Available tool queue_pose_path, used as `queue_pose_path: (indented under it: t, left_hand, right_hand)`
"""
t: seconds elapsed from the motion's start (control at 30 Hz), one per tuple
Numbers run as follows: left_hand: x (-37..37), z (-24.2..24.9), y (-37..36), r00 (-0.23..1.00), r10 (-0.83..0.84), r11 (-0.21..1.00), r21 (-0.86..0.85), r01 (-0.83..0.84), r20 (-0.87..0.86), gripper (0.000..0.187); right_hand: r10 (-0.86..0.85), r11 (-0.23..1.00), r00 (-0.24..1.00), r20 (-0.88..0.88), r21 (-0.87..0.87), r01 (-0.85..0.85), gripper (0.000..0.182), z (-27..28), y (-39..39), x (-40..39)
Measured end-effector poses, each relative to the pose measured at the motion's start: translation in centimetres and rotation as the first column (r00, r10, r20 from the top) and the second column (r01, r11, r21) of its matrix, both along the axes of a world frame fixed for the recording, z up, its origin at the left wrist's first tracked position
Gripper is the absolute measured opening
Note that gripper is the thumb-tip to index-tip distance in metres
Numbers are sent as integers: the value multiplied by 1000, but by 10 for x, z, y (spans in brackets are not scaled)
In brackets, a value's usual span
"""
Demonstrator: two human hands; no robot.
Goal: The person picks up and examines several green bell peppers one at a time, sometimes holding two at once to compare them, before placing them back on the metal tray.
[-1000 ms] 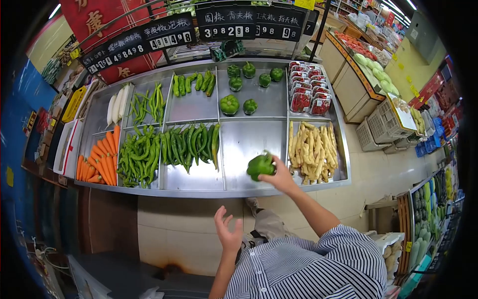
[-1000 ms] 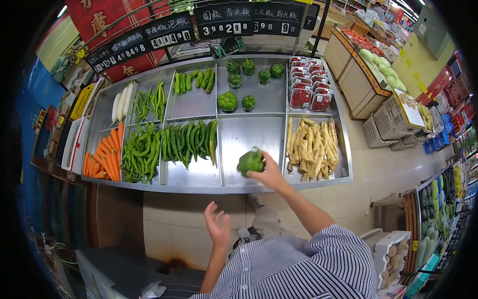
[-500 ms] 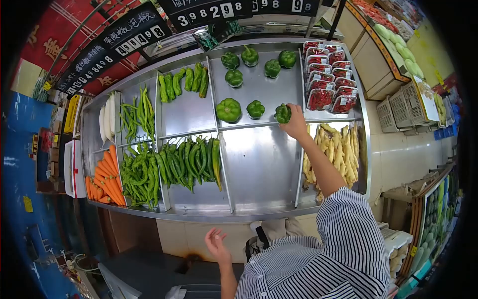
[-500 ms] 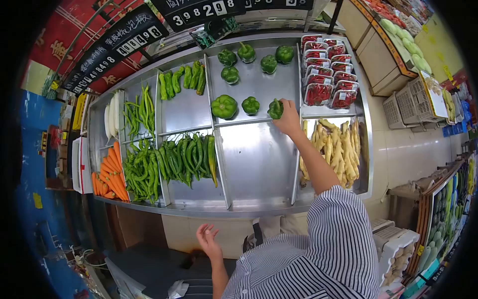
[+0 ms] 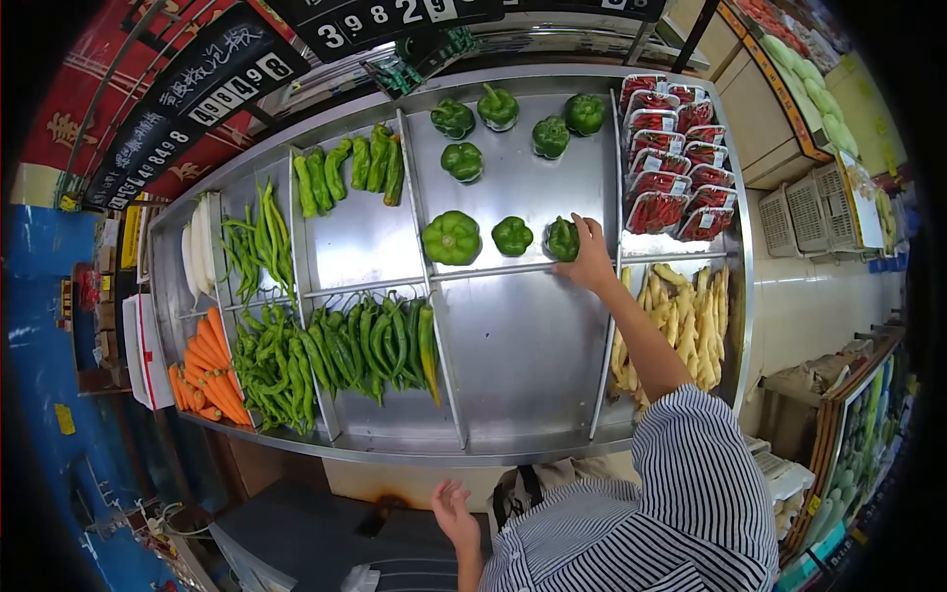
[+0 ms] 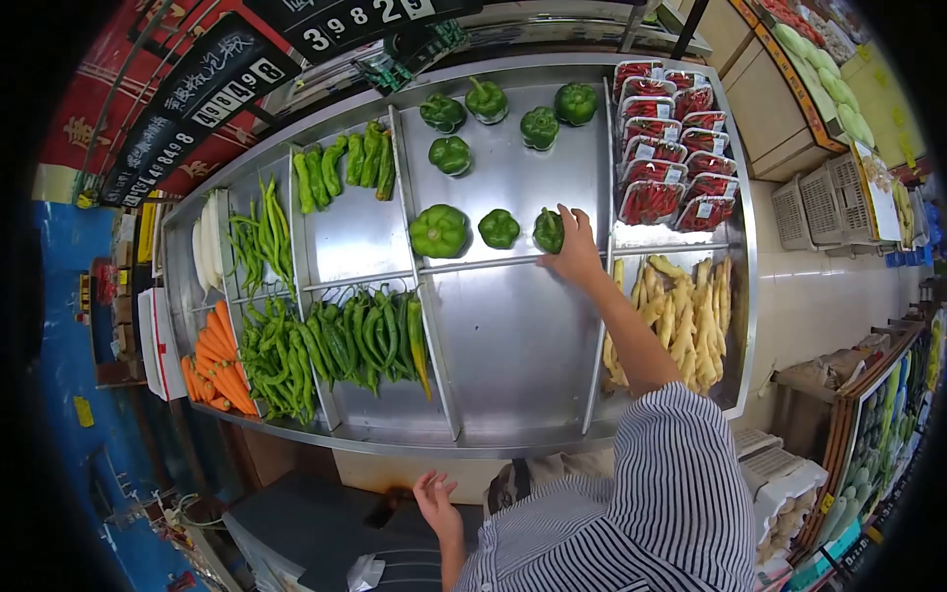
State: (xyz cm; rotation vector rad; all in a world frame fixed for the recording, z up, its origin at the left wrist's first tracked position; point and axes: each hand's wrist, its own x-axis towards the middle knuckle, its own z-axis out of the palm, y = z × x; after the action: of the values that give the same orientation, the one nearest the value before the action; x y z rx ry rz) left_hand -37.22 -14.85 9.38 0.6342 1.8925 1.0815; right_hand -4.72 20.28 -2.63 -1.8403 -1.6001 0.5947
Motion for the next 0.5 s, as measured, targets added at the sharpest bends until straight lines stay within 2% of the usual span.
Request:
queue_pose_path:
  t: [0.07,0.1,0.2,0.23,0.33,0.5]
  left_hand:
    - [-6,-2,2,1000,-17,999,-38,17,-2,28]
    - [-7,-3,3,1000,8,999,-44,-8,-5,28]
    - [-8,-7,4,997,70,996,-53,-71,-21,28]
    - [-7,-9,4,996,82,995,-53,-84,-33,28]
    - [-6,-12,0,994,98,993,-55,-101,-51,27]
    - [-11,-12,1,990,119,985,-114,-127,-77,32]
  right_hand:
    - [34,998,998,-51,61,-31,86,17,2,3]
    - [1,989,996,-90,148,12,74,25,8,3]
    - [-65,972,985,-157,212,98,60,14,45,14]
    - [-69,959,987,-142,263,105,49,21,61,14]
    - [-74,935,996,54,352,51,57,10,123,20]
    - [-133,970,957,259,230,72,69,8,190,14]
